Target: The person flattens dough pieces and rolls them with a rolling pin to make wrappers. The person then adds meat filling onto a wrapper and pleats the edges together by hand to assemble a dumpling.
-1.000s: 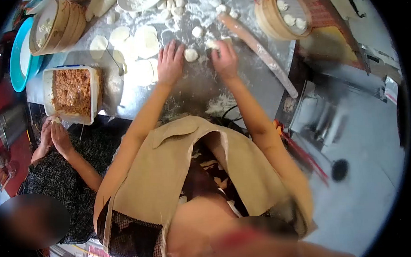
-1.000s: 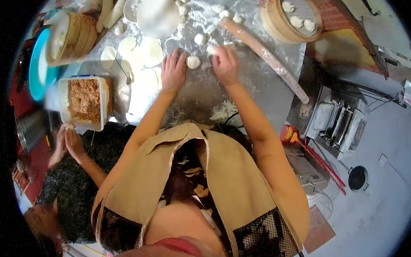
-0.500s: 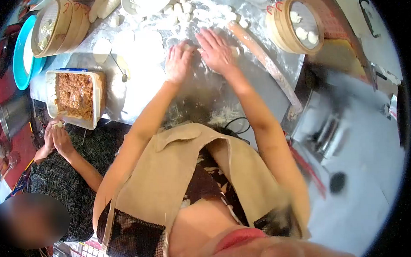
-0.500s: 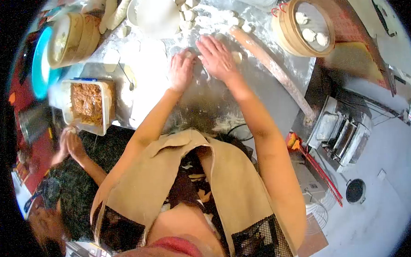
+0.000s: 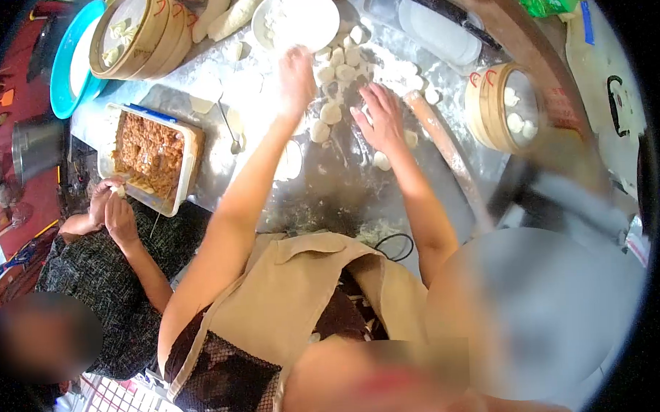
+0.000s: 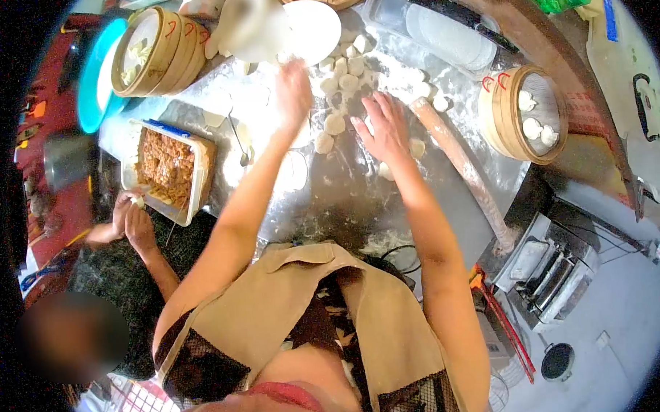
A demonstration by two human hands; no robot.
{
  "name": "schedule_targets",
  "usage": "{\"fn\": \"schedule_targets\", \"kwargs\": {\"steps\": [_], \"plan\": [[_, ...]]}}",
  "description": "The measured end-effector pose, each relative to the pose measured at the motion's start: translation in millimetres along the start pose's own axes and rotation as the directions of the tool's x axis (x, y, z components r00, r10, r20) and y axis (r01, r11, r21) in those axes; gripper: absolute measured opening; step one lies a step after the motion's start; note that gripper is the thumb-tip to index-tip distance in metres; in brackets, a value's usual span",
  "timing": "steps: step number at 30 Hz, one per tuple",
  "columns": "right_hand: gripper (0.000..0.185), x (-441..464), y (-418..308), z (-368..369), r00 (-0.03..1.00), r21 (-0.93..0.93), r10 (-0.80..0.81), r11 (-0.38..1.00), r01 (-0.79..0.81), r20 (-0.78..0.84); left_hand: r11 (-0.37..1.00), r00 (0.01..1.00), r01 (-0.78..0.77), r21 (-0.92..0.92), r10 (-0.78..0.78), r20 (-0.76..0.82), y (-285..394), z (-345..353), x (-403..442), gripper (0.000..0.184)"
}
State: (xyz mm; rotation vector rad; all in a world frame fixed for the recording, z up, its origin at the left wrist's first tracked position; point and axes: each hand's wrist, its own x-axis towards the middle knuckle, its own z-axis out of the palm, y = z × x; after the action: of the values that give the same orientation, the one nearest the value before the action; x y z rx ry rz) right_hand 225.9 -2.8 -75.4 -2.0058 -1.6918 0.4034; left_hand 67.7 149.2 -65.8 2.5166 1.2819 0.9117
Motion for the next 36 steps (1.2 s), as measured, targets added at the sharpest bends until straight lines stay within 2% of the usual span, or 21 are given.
{"fn": "schedule_targets", "kwargs": {"steps": [1,2,4,6,8,10,11,13,15,16,17,18,20,22,23,24,26,29,31,35,36], "plan": [[0.048,-9.0,-3.9,-10.8,0.999,-0.123,-0.041,0.992,0.037,-0.031,0.971,0.995,0.1,-0.215,-0.104,-0.01,-16.9,0.2,35.0,0.035],[0.049,-22.7,-2.1,-14.8,0.99,-0.188,-0.071,0.981,0.046,-0.125,0.945,0.966,0.255,-0.205,-0.24,0.098,-25.6,0.7,62.7,0.038],[0.049,-43.6,-3.1,-16.5,0.958,-0.28,0.015,0.955,-0.099,-0.287,0.973,0.957,0.231,-0.026,-0.223,0.186,-58.6,32.8,93.0,0.043],[0.048,-58.3,-11.9,-3.0,0.971,-0.325,0.003,0.942,-0.083,-0.239,0.963,0.843,0.221,0.156,-0.269,0.465,-36.8,35.3,110.6,0.044],[0.047,-73.1,-10.9,0.0,0.985,-0.36,0.016,0.93,-0.079,-0.174,0.957,0.845,0.282,0.064,-0.28,0.456,-35.6,42.5,103.6,0.04],[0.047,-82.8,-4.2,-8.6,0.942,-0.375,-0.042,0.922,-0.092,-0.332,0.967,0.888,0.255,0.03,-0.246,0.389,-39.7,42.0,93.6,0.028],[0.05,-79.8,4.8,-39.2,0.954,-0.329,0.173,0.911,-0.25,-0.246,0.969,0.9,0.245,-0.014,-0.222,0.375,-71.5,55.8,94.3,0.026],[0.054,-95.3,41.4,-62.3,0.745,-0.416,0.086,0.784,-0.46,-0.661,0.974,0.904,0.224,-0.037,-0.193,0.383,-87.2,58.0,87.2,0.023],[0.056,-119.5,97.8,-74.2,0.797,-0.086,0.373,0.882,-0.463,-0.474,0.982,0.885,0.167,-0.091,-0.108,0.452,-54.7,27.1,74.5,0.025],[0.056,-121.4,97.9,-78.1,0.789,-0.08,0.386,0.875,-0.477,-0.478,0.919,0.741,0.356,-0.17,-0.166,0.651,20.1,-33.2,60.8,0.029],[0.056,-122.1,95.1,-88.2,0.851,-0.182,0.429,0.85,-0.494,-0.304,0.961,0.777,0.097,-0.259,0.089,0.623,26.8,-25.7,37.4,0.031],[0.057,-129.9,92.0,-94.4,0.87,-0.281,0.479,0.824,-0.491,-0.117,0.905,0.731,0.042,-0.423,0.261,0.63,45.0,-34.0,24.1,0.031],[0.056,-149.5,93.6,-88.5,0.869,-0.289,0.468,0.819,-0.495,-0.161,0.863,0.852,0.057,-0.502,0.22,0.475,64.5,-25.0,-3.6,0.038],[0.055,-169.1,92.4,-77.8,0.876,-0.299,0.437,0.824,-0.481,-0.203,0.929,0.906,0.157,-0.335,0.0,0.422,61.7,-6.8,-22.2,0.04],[0.054,-182.0,87.8,-72.3,0.873,-0.328,0.414,0.812,-0.482,-0.258,0.986,0.91,0.116,0.122,-0.154,0.385,68.4,3.1,-42.4,0.052],[0.054,-190.6,83.7,-65.4,0.869,-0.353,0.389,0.801,-0.483,-0.306,0.933,0.831,0.235,0.274,-0.339,0.442,83.8,21.0,-57.8,0.063],[0.052,-197.7,75.2,-56.6,0.859,-0.339,0.358,0.808,-0.481,-0.366,0.973,0.89,-0.061,0.221,-0.048,0.454,115.9,28.9,-93.2,0.066],[0.049,-217.0,65.6,-58.9,0.829,-0.323,0.412,0.78,-0.535,-0.379,0.953,0.786,-0.291,0.09,0.184,0.591,144.5,20.7,-127.6,0.068],[0.047,-225.1,67.9,-60.0,0.839,-0.301,0.376,0.81,-0.504,-0.393,0.825,0.641,-0.527,-0.205,0.544,0.542,129.4,10.3,-143.4,0.062],[0.047,-239.2,60.1,-57.7,0.795,-0.262,0.452,0.776,-0.574,-0.404,0.912,0.752,-0.404,0.075,0.284,0.595,82.4,-35.9,-146.1,0.06],[0.047,-237.5,60.6,-57.6,0.801,-0.303,0.407,0.773,-0.558,-0.439,0.967,0.894,-0.256,0.011,0.232,0.385,71.9,-28.7,-134.2,0.059]]}}
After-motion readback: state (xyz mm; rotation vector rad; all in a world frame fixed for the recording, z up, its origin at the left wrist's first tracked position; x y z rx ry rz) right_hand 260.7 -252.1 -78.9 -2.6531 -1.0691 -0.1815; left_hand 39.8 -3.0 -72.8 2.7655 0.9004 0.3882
